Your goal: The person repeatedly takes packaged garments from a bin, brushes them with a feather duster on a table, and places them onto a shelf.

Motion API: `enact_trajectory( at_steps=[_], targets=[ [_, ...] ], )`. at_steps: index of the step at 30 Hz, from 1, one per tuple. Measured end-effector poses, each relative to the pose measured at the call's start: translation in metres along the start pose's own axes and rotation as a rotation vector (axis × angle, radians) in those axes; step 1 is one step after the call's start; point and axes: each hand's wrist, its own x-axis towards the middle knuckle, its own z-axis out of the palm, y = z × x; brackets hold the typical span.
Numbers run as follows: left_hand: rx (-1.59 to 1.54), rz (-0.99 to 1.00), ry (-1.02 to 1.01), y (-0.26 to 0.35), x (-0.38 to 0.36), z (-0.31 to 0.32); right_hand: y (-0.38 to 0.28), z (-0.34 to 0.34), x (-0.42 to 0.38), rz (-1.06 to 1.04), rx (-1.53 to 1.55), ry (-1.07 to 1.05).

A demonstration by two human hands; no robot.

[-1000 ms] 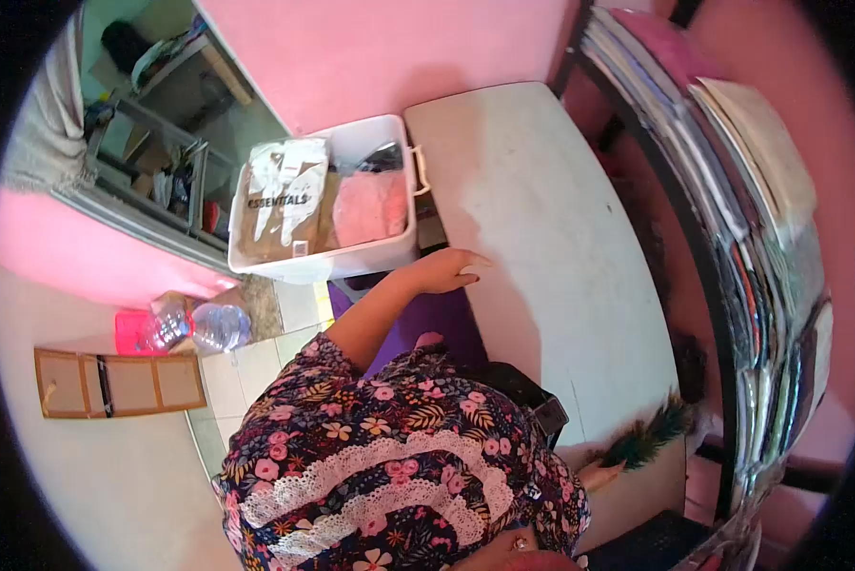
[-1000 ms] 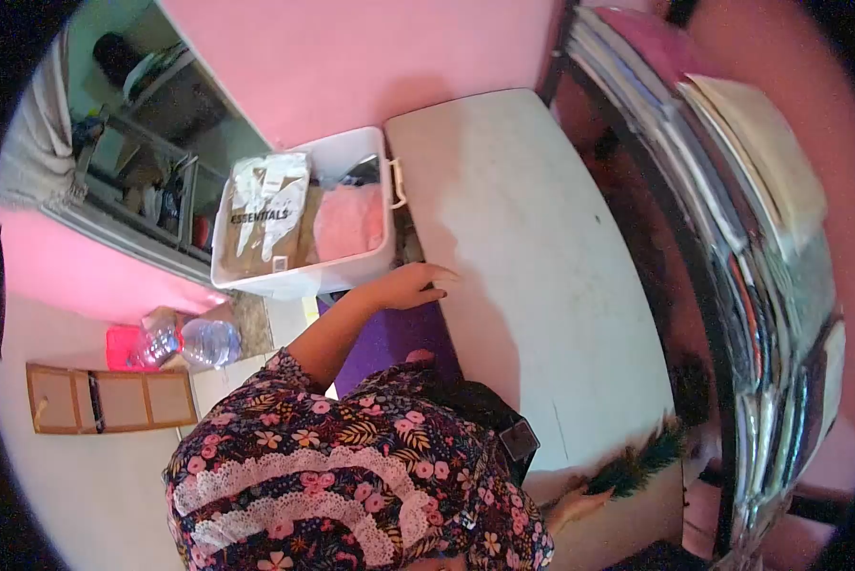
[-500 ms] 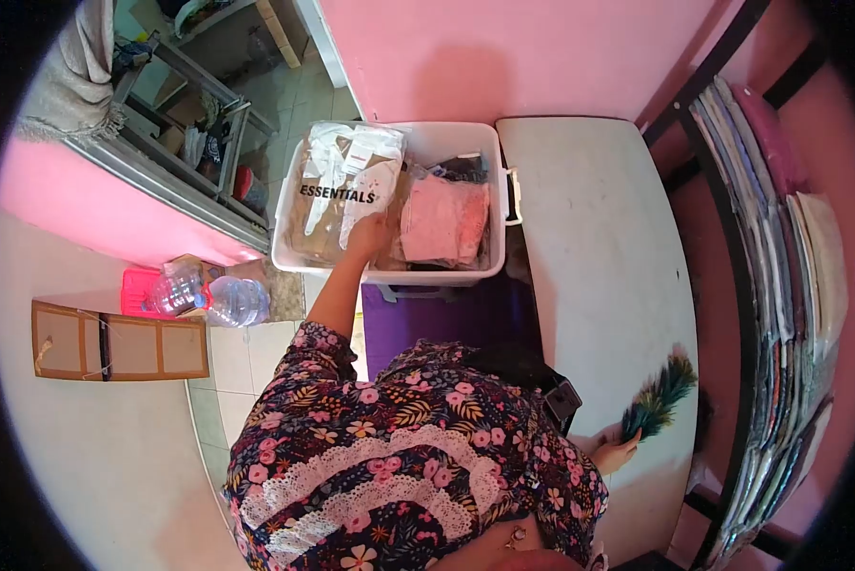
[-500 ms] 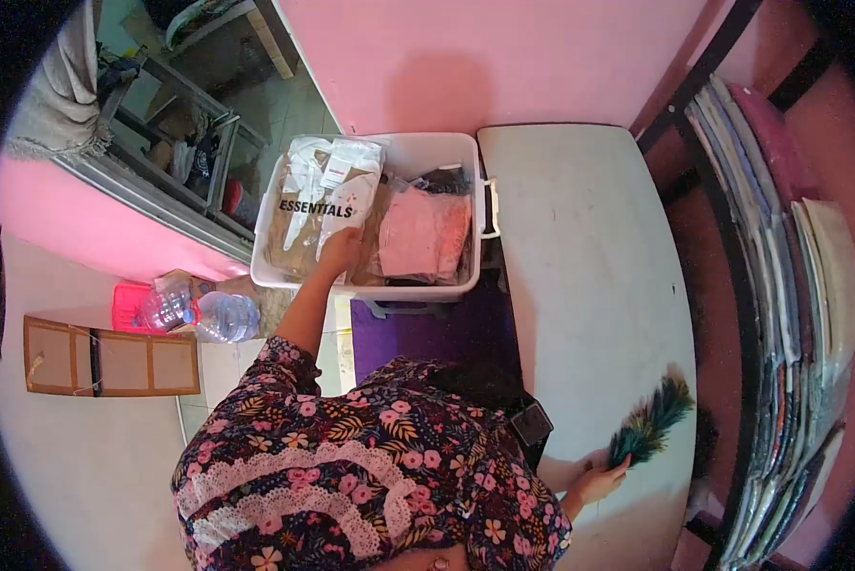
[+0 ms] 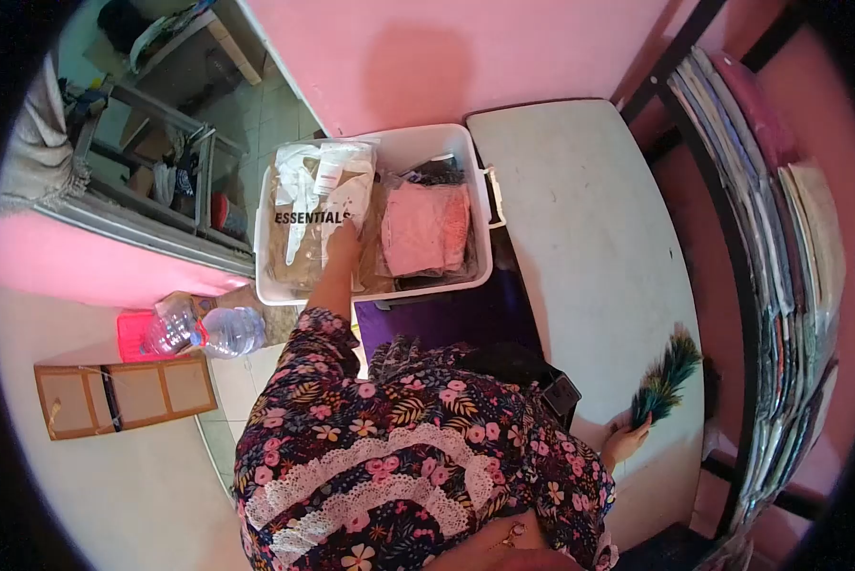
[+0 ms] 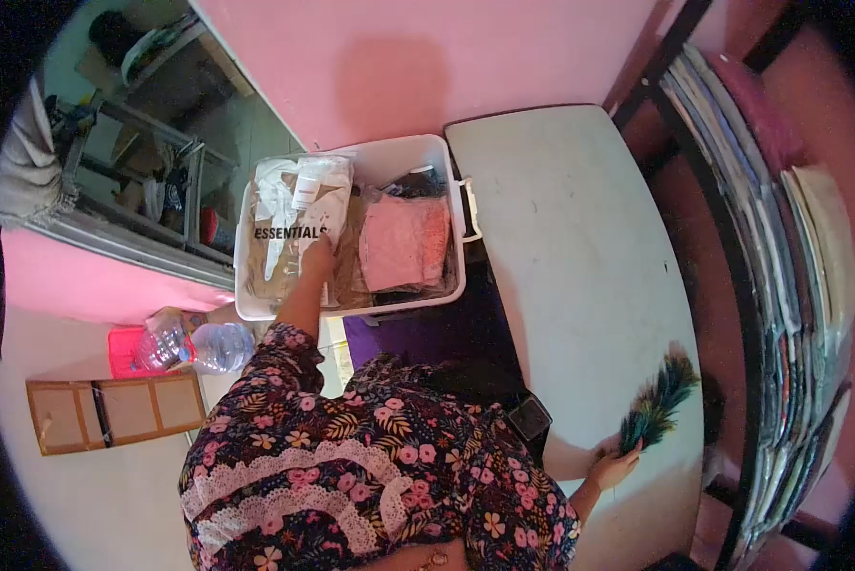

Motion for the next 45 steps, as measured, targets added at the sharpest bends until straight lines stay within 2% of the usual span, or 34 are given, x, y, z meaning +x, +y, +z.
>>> enact_trajectory(
  at_steps=[1, 3, 5, 7, 9, 11, 15, 17, 18, 20, 21, 22, 23, 24, 25, 27, 28, 29, 30, 32, 35, 36, 37, 39, 40, 41, 43, 44, 45],
  targets=[
    [-0.037, 0.086, -0.081, -0.004, 0.014, -0.009, -0.007, 0.003, 0.004, -0.011, 0.037, -0.002],
    [-0.417, 0.062, -0.094, -0.022, 0.019, -0.015, 0.018, 0.003, 0.008, -0.001, 0.077, 0.001],
    [-0.392, 0.149, 0.132, -0.024, 0.02, -0.034, 0.053, 0.015, 0.019, -0.023, 0.131, 0.019],
    [-0.678, 0.06, -0.031, -0.015, 0.023, -0.079, 0.077, 0.025, 0.026, 0.022, 0.178, 0.02],
    [-0.81, 0.139, 0.038, 0.001, 0.024, -0.103, 0.093, 0.029, 0.031, 0.068, 0.059, 0.071],
    [-0.936, 0.227, 0.013, 0.023, 0.017, -0.127, 0.099, 0.022, 0.029, 0.124, 0.072, 0.068],
    [-1.16, 0.311, -0.037, 0.116, -0.032, -0.172, 0.112, 0.02, 0.034, 0.217, 0.18, 0.059],
    [-1.199, 0.44, -0.166, 0.157, -0.044, -0.176, 0.102, 0.017, 0.038, 0.24, 0.235, 0.082],
    [-1.183, 0.519, -0.266, 0.182, -0.049, -0.177, 0.081, 0.009, 0.04, 0.33, 0.33, 0.05],
    [-1.256, 0.461, -0.323, 0.263, -0.089, -0.167, 0.121, 0.021, 0.052, 0.219, 0.24, 0.043],
    [-1.293, 0.482, -0.391, 0.313, -0.114, -0.155, 0.128, 0.012, 0.062, 0.234, 0.238, 0.048],
    [-1.33, 0.502, -0.46, 0.364, -0.14, -0.139, 0.122, -0.003, 0.073, 0.158, 0.228, 0.095],
    [-1.284, 0.559, -0.483, 0.409, -0.172, -0.121, 0.125, -0.012, 0.083, 0.073, 0.22, 0.145],
    [-1.358, 0.839, -0.63, 0.444, -0.193, -0.093, 0.146, -0.011, 0.088, 0.119, 0.281, 0.143],
    [-1.275, 0.817, -0.643, 0.471, -0.216, -0.063, 0.161, -0.016, 0.086, 0.124, 0.281, 0.15],
    [-0.887, 1.193, -0.441, 0.495, -0.266, 0.009, 0.186, -0.03, 0.077, 0.079, 0.126, 0.3],
    [-0.754, 1.316, -0.508, 0.497, -0.287, 0.023, 0.195, -0.038, 0.071, 0.184, 0.168, 0.255],
    [-0.615, 1.434, -0.572, 0.5, -0.311, 0.034, 0.206, -0.042, 0.066, 0.19, 0.169, 0.258],
    [-0.611, 1.441, -0.575, 0.499, -0.335, 0.044, 0.218, -0.044, 0.062, 0.197, 0.247, 0.151],
    [-0.041, 1.474, -0.401, 0.497, -0.371, 0.061, 0.236, -0.042, 0.053, 0.143, 0.307, -0.032],
    [0.019, 1.403, -0.327, 0.502, -0.397, 0.086, 0.235, -0.043, 0.046, 0.164, 0.19, -0.095],
    [-0.038, 1.417, -0.15, 0.509, -0.404, 0.091, 0.236, -0.043, 0.047, 0.169, 0.132, -0.128],
    [-0.037, 1.42, -0.159, 0.517, -0.407, 0.096, 0.239, -0.042, 0.049, 0.176, 0.127, -0.131],
    [-0.108, 1.284, -0.327, 0.533, -0.408, 0.102, 0.244, -0.044, 0.051, 0.363, 0.286, -0.172],
    [-0.061, 1.281, -0.205, 0.541, -0.413, 0.1, 0.246, -0.044, 0.056, 0.367, 0.284, -0.165],
    [-0.065, 1.288, -0.205, 0.547, -0.414, 0.104, 0.247, -0.046, 0.06, 0.378, 0.303, -0.149],
    [0.046, 1.299, 0.032, 0.555, -0.411, 0.119, 0.248, -0.053, 0.059, 0.393, 0.321, -0.126],
    [0.041, 1.306, 0.033, 0.561, -0.409, 0.125, 0.247, -0.056, 0.057, 0.425, 0.373, -0.111],
    [0.113, 1.254, -0.108, 0.568, -0.406, 0.13, 0.247, -0.059, 0.054, 0.455, 0.424, -0.096]
  ],
)
